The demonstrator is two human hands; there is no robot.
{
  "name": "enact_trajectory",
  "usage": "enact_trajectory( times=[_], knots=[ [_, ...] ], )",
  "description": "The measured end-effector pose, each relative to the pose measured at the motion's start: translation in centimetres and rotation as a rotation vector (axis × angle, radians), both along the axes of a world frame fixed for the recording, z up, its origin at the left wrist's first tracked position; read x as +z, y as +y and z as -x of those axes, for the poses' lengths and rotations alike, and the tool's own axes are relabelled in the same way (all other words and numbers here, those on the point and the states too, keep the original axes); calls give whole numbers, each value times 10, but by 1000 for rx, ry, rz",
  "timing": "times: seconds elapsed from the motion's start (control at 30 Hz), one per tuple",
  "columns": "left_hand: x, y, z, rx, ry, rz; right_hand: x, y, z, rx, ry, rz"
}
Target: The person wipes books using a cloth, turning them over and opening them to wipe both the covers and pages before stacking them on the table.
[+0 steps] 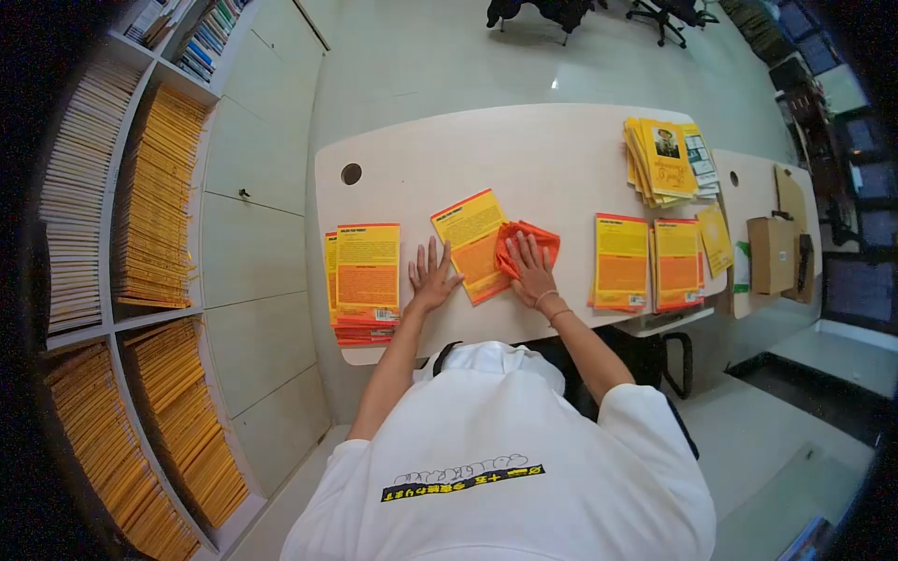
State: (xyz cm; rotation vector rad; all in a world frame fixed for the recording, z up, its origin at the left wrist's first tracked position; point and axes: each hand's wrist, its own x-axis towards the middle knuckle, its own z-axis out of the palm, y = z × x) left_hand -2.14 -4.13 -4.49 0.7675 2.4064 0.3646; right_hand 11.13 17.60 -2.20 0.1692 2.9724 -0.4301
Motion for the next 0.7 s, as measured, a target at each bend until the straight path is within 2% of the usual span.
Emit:
enact_trajectory(
  times=[0.07, 0.17, 0.23, 0.33, 0.47, 0.5, 0.57, 0.7],
  knots=[
    [-1, 1, 1, 3, 15, 13, -1, -2, 7, -80, 83, 2],
    [-10, 2, -2, 10, 76, 0, 0, -21, -3, 43, 35, -29],
    [-14, 1, -6, 28, 132, -10, 8, -32, -16, 377, 49, 130],
    [7, 4, -11, 55, 154, 20, 17, -15, -25, 423, -53, 42],
    [30, 12, -7, 43, 139, 39, 6, 45, -40, 74, -61, 127],
    [32, 9, 0, 16, 109, 37, 9, 60, -40, 68, -57, 121],
    [34, 0, 7, -40, 42, 36, 16, 83, -41, -105, -185, 111],
    [-5, -24, 27, -57, 63, -169, -9, 86, -41, -212, -107, 188]
  ],
)
